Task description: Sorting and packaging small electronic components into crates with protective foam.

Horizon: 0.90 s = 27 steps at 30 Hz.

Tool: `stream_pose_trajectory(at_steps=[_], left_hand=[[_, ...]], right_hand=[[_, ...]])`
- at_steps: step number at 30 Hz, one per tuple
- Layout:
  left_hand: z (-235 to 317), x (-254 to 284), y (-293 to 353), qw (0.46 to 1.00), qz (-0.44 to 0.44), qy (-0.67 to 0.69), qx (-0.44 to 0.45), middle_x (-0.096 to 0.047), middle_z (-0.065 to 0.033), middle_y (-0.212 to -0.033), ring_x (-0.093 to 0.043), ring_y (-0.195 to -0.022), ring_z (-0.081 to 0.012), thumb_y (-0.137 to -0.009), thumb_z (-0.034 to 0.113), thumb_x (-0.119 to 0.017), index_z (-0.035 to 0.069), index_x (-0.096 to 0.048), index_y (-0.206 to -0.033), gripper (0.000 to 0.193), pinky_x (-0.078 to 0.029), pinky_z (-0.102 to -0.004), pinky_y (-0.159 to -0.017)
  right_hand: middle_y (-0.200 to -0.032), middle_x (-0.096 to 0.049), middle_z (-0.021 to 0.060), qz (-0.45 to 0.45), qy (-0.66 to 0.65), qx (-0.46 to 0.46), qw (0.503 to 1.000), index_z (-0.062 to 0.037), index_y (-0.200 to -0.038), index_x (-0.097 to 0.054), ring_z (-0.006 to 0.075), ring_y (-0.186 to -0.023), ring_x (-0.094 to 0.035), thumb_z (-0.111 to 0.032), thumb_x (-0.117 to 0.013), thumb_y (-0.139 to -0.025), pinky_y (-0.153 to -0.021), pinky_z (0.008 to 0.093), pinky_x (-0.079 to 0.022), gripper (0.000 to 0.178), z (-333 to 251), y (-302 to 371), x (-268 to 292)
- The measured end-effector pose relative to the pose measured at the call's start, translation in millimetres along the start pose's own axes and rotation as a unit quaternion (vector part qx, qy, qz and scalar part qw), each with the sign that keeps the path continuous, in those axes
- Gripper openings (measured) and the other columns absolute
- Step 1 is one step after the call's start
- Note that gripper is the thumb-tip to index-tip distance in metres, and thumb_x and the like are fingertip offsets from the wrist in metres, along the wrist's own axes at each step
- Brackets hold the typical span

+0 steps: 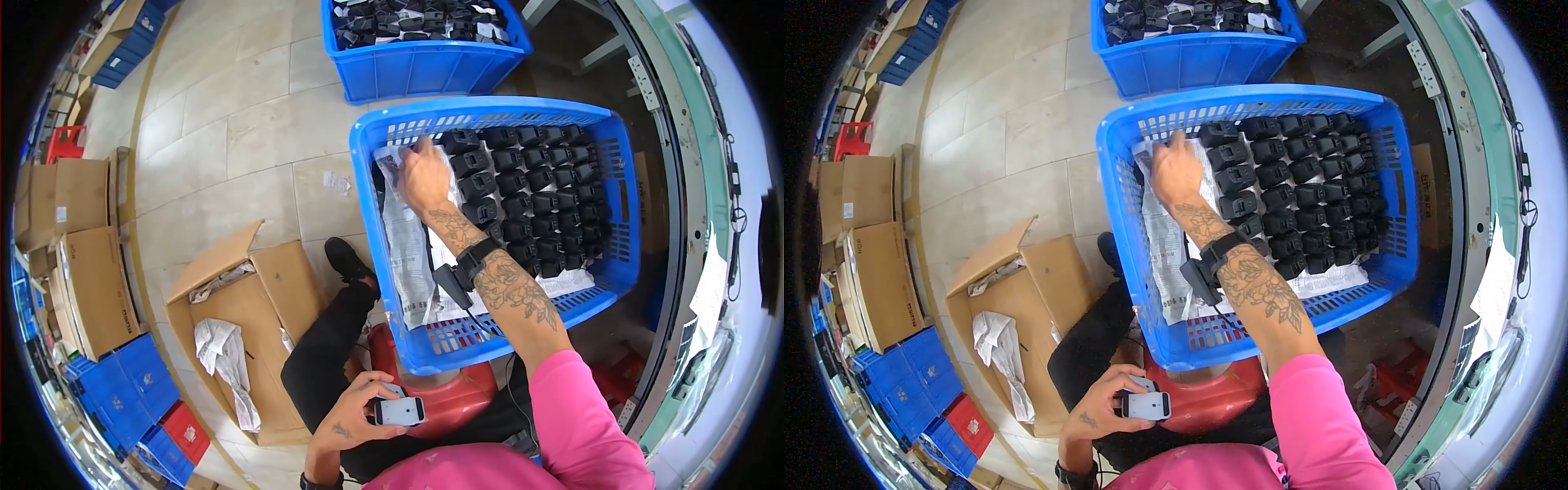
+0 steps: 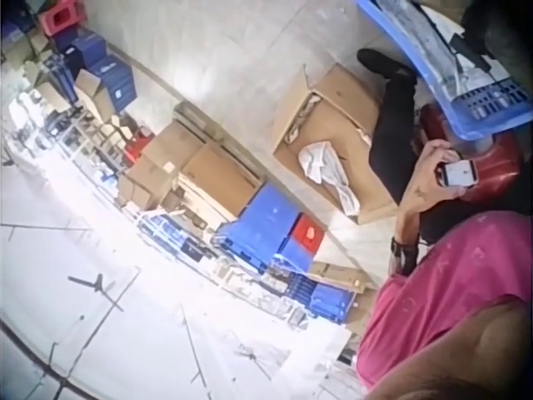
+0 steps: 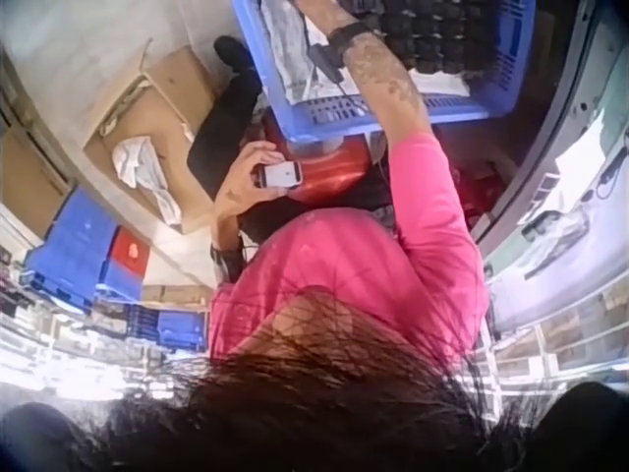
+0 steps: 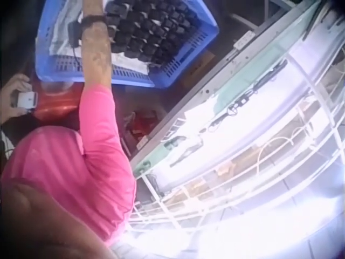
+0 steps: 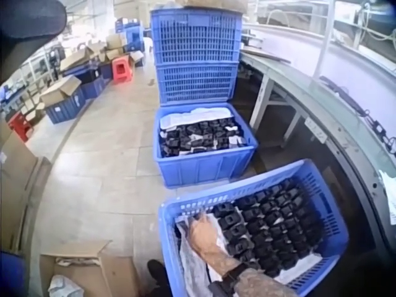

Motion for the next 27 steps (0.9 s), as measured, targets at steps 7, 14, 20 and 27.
stream_pose_trajectory(at_steps=[7, 14, 20, 27], left_hand=[[-1, -1, -7, 1.000, -0.006, -0.001, -0.008, -0.045, -0.0116, -0.126, -0.055, -0.110, -0.0236, -0.065, 0.015, -0.086, 0.003, -0.062, -0.104, 0.047, -0.056, -0.0334, -0.079], [-4, 2, -7, 1.000, -0.008, 0.001, 0.004, -0.044, -0.0097, -0.127, -0.051, -0.116, -0.0225, -0.061, 0.009, -0.088, 0.006, -0.060, -0.104, 0.051, -0.055, -0.0367, -0.082], [-20, 7, -1, 0.993, 0.012, 0.115, -0.027, -0.044, -0.0124, -0.127, -0.051, -0.116, -0.0230, -0.060, 0.000, -0.086, 0.003, -0.059, -0.106, 0.053, -0.046, -0.0367, -0.095], [-10, 4, -2, 0.960, 0.024, 0.272, -0.056, -0.051, -0.0159, -0.122, -0.052, -0.114, -0.0233, -0.074, 0.029, -0.079, 0.002, -0.056, -0.110, 0.051, -0.042, -0.0336, -0.097]], right_hand=[[-0.087, -0.066, 0.0213, -0.027, -0.044, 0.008, 0.999, -0.0033, -0.084, -0.069, 0.0387, -0.082, -0.065, -0.006, -0.063, -0.073, -0.075, 0.0452, -0.053, 0.013, 21, -14, -24], [-0.085, -0.066, 0.0260, -0.156, -0.231, -0.208, 0.938, -0.0022, -0.084, -0.068, 0.0438, -0.089, -0.064, -0.003, -0.057, -0.075, -0.079, 0.0466, -0.052, 0.014, 44, -22, -45], [-0.093, -0.060, 0.0207, 0.001, 0.019, 0.029, 0.999, -0.0002, -0.100, -0.055, 0.0407, -0.080, -0.064, -0.003, -0.052, -0.083, -0.070, 0.0488, -0.054, 0.018, -4, -3, -13], [-0.093, -0.063, 0.0084, -0.105, 0.211, 0.275, 0.932, -0.0086, -0.086, -0.065, 0.0272, -0.097, -0.054, -0.010, -0.055, -0.075, -0.082, 0.0449, -0.042, 0.015, 2, 29, -21]])
Point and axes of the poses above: each hand's wrist, its own y-axis away from the middle knuckle, its own x-axis out of the back of the hand, z = x × y, the point moved 4 cm from there along -y, towards the middle knuckle
